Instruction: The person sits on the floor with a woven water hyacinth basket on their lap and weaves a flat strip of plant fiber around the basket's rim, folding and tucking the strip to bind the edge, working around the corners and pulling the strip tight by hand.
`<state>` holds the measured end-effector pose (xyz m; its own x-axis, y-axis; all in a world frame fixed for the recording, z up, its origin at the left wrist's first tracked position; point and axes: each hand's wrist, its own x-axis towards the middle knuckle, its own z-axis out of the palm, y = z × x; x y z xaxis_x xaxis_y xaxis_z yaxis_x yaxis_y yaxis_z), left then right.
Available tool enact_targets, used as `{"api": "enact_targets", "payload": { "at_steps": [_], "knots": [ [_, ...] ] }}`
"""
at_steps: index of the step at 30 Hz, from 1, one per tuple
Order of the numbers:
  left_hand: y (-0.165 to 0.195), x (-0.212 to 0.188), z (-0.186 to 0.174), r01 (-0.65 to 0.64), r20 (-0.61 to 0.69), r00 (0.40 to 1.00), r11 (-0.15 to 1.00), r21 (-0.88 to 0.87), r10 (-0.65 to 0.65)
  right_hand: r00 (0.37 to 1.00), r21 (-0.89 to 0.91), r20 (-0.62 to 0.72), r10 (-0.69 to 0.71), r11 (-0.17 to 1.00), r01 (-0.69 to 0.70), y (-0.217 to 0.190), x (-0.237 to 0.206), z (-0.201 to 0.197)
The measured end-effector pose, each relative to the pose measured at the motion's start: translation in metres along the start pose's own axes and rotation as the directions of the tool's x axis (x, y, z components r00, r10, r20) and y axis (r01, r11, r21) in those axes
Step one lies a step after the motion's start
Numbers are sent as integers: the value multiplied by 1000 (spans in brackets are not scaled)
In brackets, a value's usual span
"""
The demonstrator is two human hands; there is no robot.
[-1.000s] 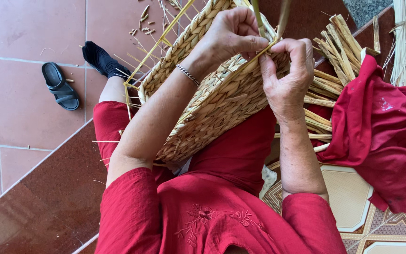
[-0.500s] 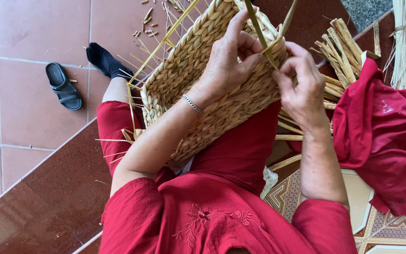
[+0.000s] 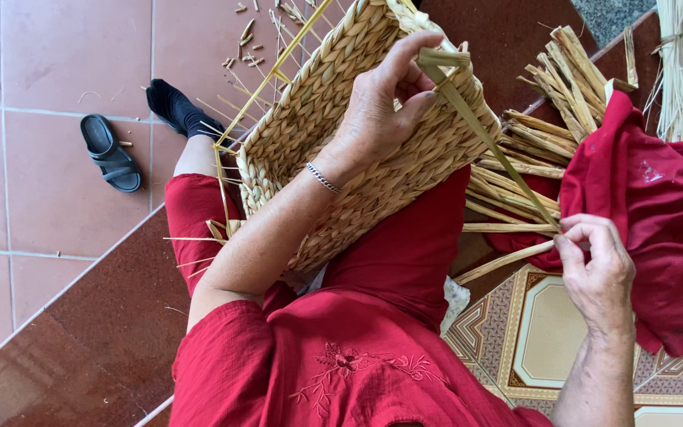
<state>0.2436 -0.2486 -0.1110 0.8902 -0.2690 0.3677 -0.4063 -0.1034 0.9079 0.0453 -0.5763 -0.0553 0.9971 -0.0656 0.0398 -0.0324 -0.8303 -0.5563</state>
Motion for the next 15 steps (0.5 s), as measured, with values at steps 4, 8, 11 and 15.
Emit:
{"api": "enact_targets", "payload": {
  "at_steps": [4,8,11,15],
  "knots": [
    [5,-3,0,21,9,1000,1000,-18,-21,1000,10,30,10,1000,-10,24,-18,6],
    [8,-1,0,-2,-5,1000,1000,12,2,997,-152,-57,-43,988,34,52,-34,-6],
    [10,-2,2,-33,-17,999,999,13,34,996,-113,-82,34,993,-43,74,-50,-24],
    [14,-5,4,-62,-1,998,996,66,62,994,-9,-18,108,994,-108,90,-64,-11]
  ]
}}
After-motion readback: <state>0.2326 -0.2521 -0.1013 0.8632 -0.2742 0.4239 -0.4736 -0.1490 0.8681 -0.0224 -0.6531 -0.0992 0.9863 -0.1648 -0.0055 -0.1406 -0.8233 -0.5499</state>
